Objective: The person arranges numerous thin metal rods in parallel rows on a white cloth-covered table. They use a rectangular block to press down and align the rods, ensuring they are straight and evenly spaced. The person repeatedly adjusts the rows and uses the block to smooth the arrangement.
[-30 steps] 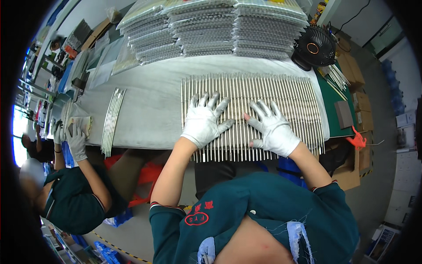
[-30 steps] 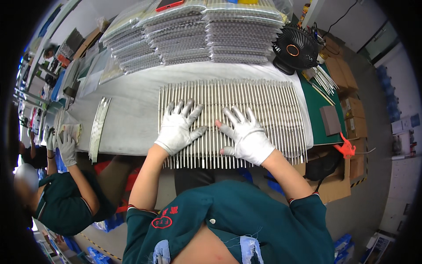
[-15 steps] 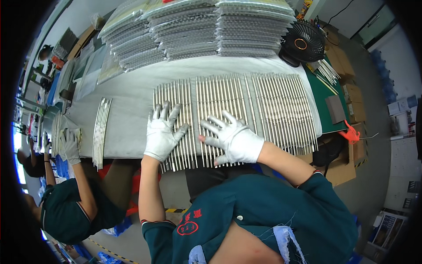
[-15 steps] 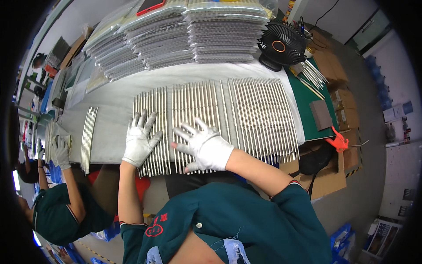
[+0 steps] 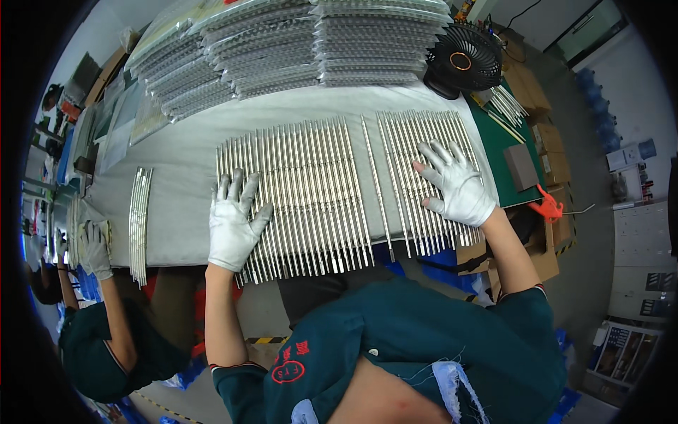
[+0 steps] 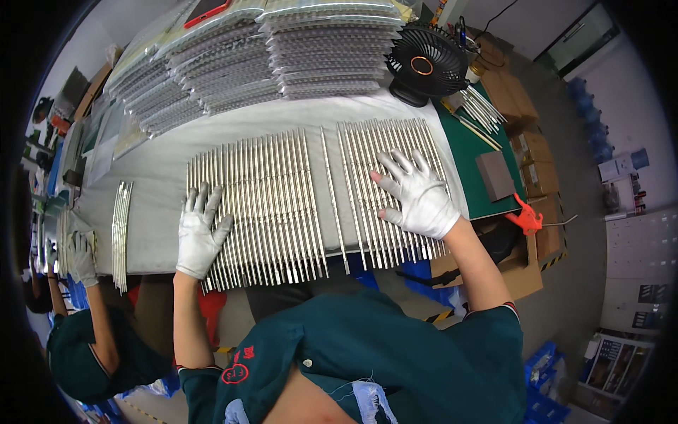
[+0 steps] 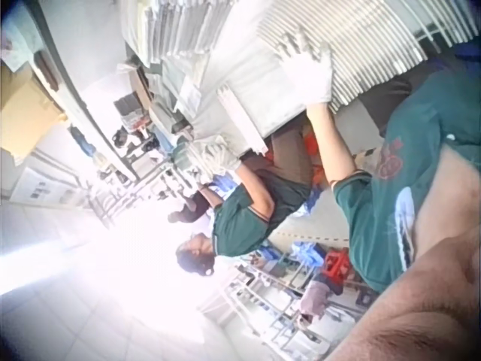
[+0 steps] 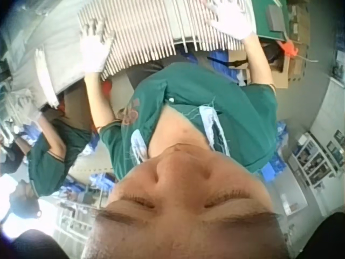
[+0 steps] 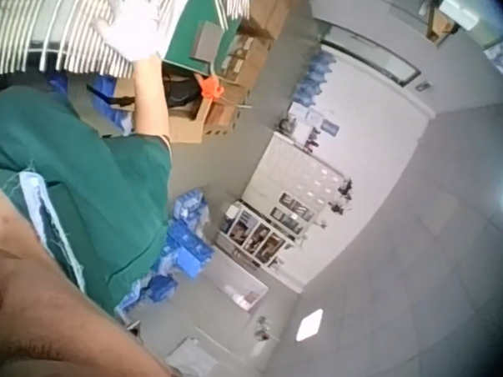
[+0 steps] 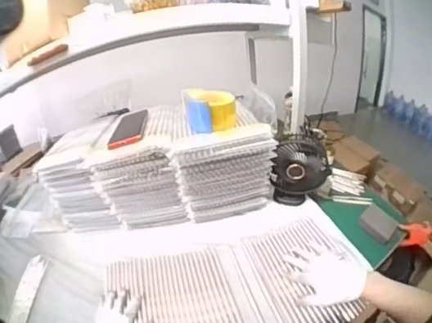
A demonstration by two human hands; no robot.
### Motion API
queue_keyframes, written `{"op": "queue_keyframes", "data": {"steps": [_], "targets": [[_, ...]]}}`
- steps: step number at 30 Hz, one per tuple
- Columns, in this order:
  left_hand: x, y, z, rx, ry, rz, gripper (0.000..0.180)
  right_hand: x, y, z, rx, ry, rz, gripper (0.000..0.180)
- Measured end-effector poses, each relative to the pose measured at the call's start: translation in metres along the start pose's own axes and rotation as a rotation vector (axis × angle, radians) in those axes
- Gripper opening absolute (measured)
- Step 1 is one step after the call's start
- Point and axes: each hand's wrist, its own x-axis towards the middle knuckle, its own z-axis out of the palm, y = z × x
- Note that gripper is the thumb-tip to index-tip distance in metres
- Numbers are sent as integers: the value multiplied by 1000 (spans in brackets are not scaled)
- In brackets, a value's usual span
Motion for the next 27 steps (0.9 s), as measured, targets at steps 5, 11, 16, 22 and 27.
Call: {"op": "queue_keyframes", "data": {"steps": [5,11,16,22,27], "targets": [[5,3,-3,35,-67,-3,58,25,-26,1,58,4,-55,72],[6,4,-2,2,-56,-24,61,44,-29,12,177,110,-123,72],[2,3,-2,-7,-63,-50,63,16,46,2,4,164,119,82],[4,3,-1,-9,-61,-41,62,-9,63,16,-78,81,104,70],[5,5,-4,-3,-63,-43,61,16,30,14,73,95,-9,71]]}}
